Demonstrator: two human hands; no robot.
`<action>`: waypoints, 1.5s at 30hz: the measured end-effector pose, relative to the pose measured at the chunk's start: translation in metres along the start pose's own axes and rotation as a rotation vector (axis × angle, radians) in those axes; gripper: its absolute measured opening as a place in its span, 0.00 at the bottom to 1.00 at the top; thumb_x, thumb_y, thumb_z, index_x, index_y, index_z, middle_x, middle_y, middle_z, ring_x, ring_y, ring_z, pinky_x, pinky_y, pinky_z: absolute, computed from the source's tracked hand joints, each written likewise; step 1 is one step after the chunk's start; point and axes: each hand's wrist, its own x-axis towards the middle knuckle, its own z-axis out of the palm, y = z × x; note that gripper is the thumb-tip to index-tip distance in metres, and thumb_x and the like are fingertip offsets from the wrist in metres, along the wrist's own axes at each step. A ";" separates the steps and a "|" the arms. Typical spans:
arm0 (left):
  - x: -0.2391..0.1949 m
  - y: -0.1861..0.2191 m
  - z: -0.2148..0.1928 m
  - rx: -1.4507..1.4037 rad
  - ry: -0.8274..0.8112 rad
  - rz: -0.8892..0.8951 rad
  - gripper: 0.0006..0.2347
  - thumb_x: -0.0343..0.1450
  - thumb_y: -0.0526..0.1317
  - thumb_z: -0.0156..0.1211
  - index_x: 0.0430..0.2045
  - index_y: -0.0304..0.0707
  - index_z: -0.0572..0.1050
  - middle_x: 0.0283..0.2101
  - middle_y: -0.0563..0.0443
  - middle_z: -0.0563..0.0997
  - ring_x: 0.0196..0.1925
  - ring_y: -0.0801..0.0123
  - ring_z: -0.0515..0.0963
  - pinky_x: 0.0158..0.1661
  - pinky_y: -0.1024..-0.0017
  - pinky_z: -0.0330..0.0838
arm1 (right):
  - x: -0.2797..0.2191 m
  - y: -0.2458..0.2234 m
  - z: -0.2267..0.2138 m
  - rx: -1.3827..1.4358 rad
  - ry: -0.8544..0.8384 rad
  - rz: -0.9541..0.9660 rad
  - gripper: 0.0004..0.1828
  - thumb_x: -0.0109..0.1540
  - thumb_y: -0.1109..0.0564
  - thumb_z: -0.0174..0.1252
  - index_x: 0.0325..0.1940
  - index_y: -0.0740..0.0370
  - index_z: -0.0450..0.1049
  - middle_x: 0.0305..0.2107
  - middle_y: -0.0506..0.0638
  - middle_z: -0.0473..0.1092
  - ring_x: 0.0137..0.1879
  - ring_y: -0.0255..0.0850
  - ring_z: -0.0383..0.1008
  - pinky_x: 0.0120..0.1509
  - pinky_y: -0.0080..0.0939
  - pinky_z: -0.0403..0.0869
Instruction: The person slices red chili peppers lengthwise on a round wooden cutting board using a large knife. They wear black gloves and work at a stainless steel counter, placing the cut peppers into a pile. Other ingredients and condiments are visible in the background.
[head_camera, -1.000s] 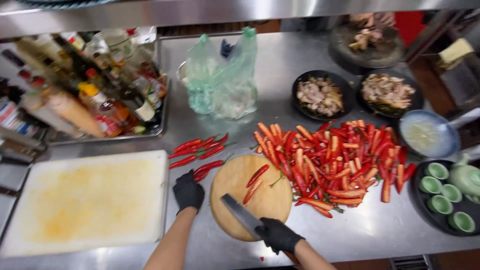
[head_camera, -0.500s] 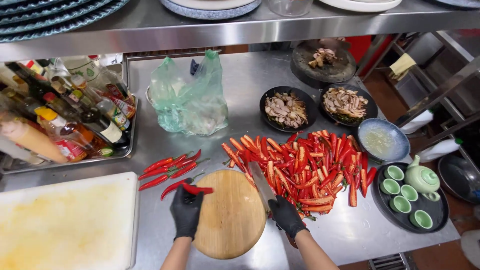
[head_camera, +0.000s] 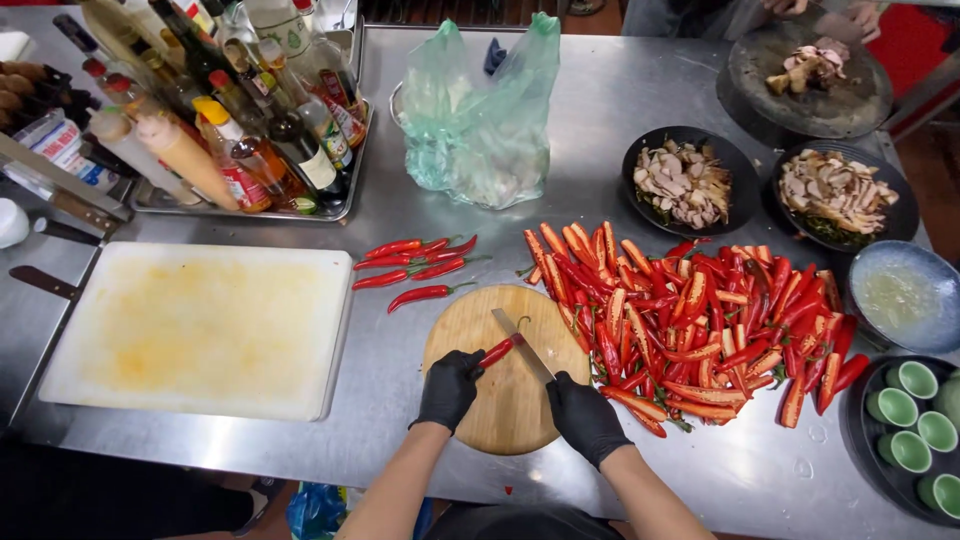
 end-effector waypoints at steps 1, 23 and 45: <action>0.001 -0.003 -0.001 0.002 0.002 -0.006 0.13 0.69 0.35 0.64 0.48 0.46 0.84 0.42 0.51 0.86 0.44 0.58 0.86 0.42 0.68 0.78 | 0.006 0.001 0.003 0.000 -0.006 -0.004 0.17 0.70 0.42 0.38 0.47 0.53 0.67 0.25 0.60 0.75 0.33 0.61 0.77 0.33 0.61 0.69; -0.002 0.009 -0.007 0.390 -0.041 -0.044 0.12 0.68 0.43 0.62 0.44 0.70 0.84 0.39 0.56 0.83 0.48 0.57 0.82 0.48 0.60 0.83 | 0.039 0.004 0.019 0.897 -0.141 0.248 0.22 0.69 0.43 0.56 0.49 0.68 0.71 0.16 0.58 0.70 0.14 0.46 0.73 0.14 0.41 0.74; 0.002 -0.002 -0.006 0.107 0.039 -0.163 0.09 0.66 0.49 0.72 0.38 0.62 0.86 0.35 0.47 0.82 0.43 0.53 0.83 0.46 0.62 0.80 | 0.033 -0.051 -0.011 1.161 -0.214 0.341 0.22 0.66 0.42 0.61 0.37 0.65 0.68 0.13 0.54 0.60 0.12 0.47 0.62 0.14 0.45 0.63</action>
